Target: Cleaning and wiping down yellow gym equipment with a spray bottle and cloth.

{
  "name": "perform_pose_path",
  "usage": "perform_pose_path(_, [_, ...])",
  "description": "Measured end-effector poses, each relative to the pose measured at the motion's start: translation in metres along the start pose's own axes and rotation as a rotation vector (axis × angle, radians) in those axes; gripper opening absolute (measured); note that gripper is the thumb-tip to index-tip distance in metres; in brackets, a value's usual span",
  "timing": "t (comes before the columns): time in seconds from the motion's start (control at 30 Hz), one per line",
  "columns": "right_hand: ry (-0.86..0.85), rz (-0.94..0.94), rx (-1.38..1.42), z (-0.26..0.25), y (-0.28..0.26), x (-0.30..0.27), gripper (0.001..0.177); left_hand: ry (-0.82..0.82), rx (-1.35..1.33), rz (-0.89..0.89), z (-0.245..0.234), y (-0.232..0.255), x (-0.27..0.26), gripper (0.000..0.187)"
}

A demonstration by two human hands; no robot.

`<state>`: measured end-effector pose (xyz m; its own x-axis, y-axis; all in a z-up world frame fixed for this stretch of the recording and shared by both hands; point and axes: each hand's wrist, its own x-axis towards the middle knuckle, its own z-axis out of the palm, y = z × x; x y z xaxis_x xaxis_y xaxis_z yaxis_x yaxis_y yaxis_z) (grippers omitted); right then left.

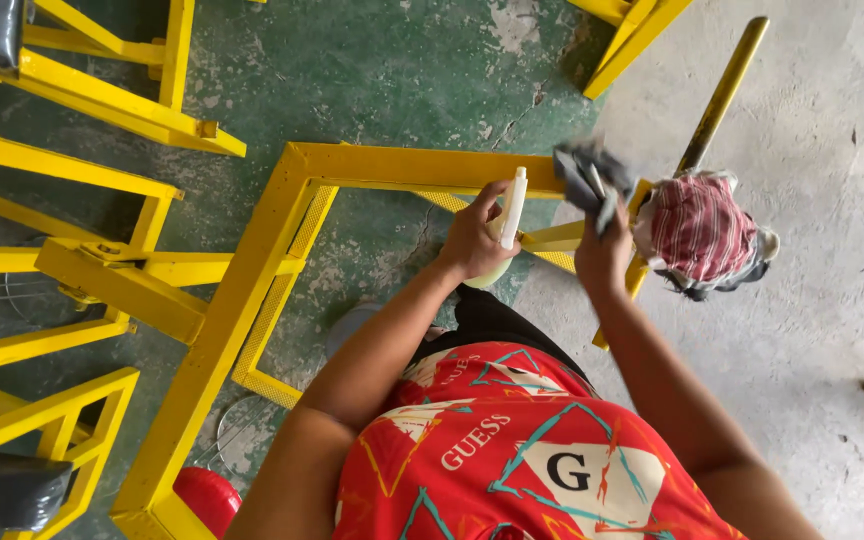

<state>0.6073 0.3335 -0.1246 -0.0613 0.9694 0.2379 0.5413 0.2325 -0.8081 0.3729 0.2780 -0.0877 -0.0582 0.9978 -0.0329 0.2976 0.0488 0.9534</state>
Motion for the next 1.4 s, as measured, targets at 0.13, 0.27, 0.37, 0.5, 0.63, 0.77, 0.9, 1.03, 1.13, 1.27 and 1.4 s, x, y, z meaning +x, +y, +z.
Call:
perform_pose_path(0.13, [0.014,0.592,0.598,-0.004,-0.015,-0.022,0.033,0.042,0.016,0.052,-0.003,-0.011,0.000,0.084])
perform_pose_path(0.27, [0.171,1.273,1.543,0.004,0.004,0.021,0.046,0.007,0.024,0.063,-0.002,-0.018,0.001,0.090])
perform_pose_path(0.37, [0.196,1.234,1.607,0.030,0.025,0.056,0.050,0.026,-0.003,0.081,-0.005,-0.026,-0.002,0.087])
perform_pose_path(0.5, [-0.115,1.212,1.739,0.092,0.057,0.064,0.056,0.089,-0.090,0.001,-0.017,-0.031,-0.020,0.082])
perform_pose_path(0.63, [-0.133,1.405,1.691,0.134,-0.023,0.065,0.049,0.183,-0.116,-0.051,-0.043,-0.029,-0.048,0.079])
perform_pose_path(0.77, [-0.196,1.516,1.613,0.117,-0.030,0.074,0.045,0.297,-0.076,-0.146,-0.061,-0.042,-0.070,0.078])
perform_pose_path(0.9, [-0.017,1.566,1.577,0.066,-0.056,0.077,0.051,0.363,-0.069,-0.121,-0.079,-0.049,-0.089,0.075])
perform_pose_path(1.03, [-0.119,1.444,1.597,0.114,-0.029,0.069,0.050,0.412,-0.121,-0.140,-0.090,-0.047,-0.109,0.078])
perform_pose_path(1.13, [-0.351,1.334,1.705,0.182,-0.039,0.071,0.044,0.429,-0.086,-0.161,-0.100,-0.053,-0.116,0.078])
perform_pose_path(1.27, [-0.311,1.407,1.642,0.209,-0.120,0.060,0.043,0.451,-0.080,-0.164,-0.109,-0.052,-0.128,0.079])
perform_pose_path(1.4, [-0.267,1.402,1.672,0.185,-0.101,0.050,0.042,0.447,-0.101,-0.174,-0.117,-0.052,-0.135,0.076])
